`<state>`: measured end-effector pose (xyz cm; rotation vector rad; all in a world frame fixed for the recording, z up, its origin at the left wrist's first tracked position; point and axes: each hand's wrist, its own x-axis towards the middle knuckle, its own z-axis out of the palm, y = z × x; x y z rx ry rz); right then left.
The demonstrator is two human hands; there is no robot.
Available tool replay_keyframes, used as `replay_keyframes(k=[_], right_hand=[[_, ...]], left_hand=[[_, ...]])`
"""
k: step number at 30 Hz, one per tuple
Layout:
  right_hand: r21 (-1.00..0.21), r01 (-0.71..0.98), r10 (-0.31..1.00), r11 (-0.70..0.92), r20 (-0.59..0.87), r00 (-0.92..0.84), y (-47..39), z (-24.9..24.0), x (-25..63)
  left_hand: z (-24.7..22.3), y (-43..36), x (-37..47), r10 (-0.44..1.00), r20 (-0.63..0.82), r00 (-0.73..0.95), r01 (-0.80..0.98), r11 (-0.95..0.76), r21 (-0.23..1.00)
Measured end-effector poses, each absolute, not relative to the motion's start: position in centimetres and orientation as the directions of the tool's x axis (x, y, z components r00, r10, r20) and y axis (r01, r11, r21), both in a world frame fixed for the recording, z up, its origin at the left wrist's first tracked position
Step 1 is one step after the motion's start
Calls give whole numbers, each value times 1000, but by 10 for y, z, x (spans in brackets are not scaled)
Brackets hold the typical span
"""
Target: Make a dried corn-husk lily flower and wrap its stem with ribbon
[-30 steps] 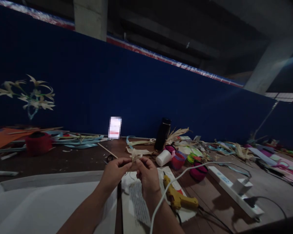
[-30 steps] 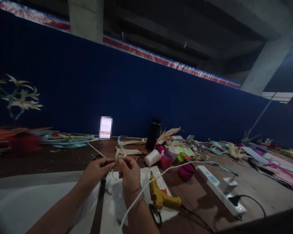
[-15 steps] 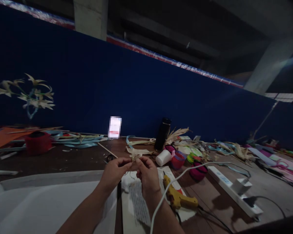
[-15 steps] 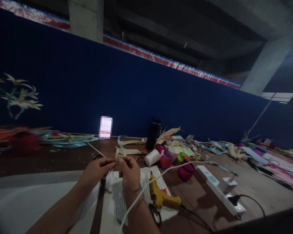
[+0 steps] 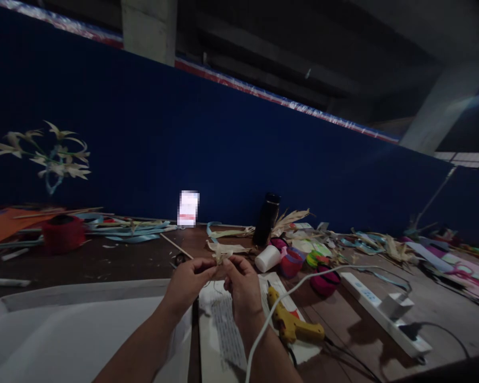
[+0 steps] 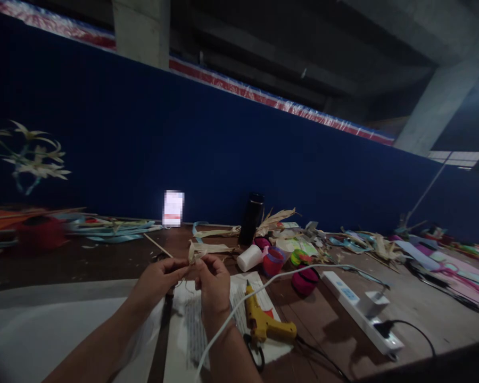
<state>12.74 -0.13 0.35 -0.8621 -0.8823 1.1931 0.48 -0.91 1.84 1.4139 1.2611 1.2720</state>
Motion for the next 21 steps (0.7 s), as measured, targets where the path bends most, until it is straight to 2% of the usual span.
replay_keyframes(k=[6,21], right_hand=[[-905,-398,984,152,99,150,-2,4,127],[-917,-377,987,133,87,137,-4,3,128]], left_hand=[[18,-8,4,982,187,-21,153,-181,971],[16,-9,3,987,157,-35,155,-150,976]])
